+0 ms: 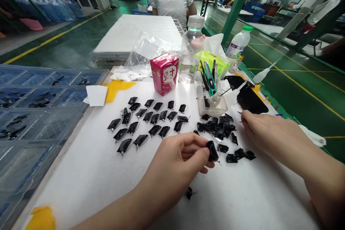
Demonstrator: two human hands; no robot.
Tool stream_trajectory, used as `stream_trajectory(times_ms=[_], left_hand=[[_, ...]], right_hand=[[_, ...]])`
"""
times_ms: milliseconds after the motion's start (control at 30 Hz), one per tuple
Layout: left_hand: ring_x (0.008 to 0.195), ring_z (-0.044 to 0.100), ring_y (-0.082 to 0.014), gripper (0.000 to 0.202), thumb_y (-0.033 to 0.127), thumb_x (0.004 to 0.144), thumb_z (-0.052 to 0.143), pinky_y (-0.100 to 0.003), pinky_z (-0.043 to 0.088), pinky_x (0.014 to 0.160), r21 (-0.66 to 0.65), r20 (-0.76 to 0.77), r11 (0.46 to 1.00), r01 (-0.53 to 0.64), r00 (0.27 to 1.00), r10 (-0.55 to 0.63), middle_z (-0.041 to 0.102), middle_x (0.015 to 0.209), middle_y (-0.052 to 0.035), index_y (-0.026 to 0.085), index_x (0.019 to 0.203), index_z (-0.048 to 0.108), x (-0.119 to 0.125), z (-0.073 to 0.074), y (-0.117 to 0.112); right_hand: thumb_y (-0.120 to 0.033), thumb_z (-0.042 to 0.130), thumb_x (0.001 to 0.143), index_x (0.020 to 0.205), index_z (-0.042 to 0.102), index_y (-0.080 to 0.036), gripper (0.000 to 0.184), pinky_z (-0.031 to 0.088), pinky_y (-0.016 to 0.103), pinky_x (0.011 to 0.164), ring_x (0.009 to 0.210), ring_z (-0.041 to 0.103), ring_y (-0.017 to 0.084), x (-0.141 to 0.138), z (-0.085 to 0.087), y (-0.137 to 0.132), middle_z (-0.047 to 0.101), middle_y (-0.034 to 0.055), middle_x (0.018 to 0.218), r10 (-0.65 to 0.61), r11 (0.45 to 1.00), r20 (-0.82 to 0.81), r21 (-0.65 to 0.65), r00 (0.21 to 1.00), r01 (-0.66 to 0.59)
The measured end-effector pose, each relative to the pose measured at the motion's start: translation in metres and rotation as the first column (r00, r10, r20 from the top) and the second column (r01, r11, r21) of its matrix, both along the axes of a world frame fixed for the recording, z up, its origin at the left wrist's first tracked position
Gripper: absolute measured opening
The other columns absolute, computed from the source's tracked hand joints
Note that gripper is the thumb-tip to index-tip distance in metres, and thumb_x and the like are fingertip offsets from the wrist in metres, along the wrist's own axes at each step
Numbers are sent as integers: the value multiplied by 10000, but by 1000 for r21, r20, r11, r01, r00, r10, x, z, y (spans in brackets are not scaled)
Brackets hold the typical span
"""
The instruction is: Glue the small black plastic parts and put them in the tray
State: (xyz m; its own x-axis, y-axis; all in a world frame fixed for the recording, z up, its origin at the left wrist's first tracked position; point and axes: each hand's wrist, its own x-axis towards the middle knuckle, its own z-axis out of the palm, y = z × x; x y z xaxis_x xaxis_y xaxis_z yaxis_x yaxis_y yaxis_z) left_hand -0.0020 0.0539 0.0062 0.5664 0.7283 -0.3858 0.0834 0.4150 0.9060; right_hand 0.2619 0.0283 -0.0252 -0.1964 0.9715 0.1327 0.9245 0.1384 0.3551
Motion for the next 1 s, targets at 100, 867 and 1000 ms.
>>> stream_trajectory(times_ms=[100,867,1000], left_hand=[[663,672,-118,53,147,822,599,-200,534,623,0,1,1000,1,1000,-1,745,703,-20,139,838,650,0,0,-1],[667,697,-116,152,273,916,584,-202,581,647,181,-80,982,-54,994,70,738,714,-6,148,879,662,-18,14,26],[699,706,-128,163,308,908,600,-208,584,654,191,-103,981,-43,993,64,737,735,0,163,878,668,-19,12,30]], right_hand=[[-139,506,846,695,379,-234,219,143,273,421,547,545,194,-2,4,3,563,27,607,11,998,-23,64,1000,-10],[-509,487,939,896,494,-233,280,536,314,740,796,647,178,16,37,26,638,11,790,-327,920,-925,-359,193,-159],[-546,554,886,835,486,-226,331,535,281,576,597,587,138,8,45,26,549,-22,669,-412,894,-910,-412,35,-174]])
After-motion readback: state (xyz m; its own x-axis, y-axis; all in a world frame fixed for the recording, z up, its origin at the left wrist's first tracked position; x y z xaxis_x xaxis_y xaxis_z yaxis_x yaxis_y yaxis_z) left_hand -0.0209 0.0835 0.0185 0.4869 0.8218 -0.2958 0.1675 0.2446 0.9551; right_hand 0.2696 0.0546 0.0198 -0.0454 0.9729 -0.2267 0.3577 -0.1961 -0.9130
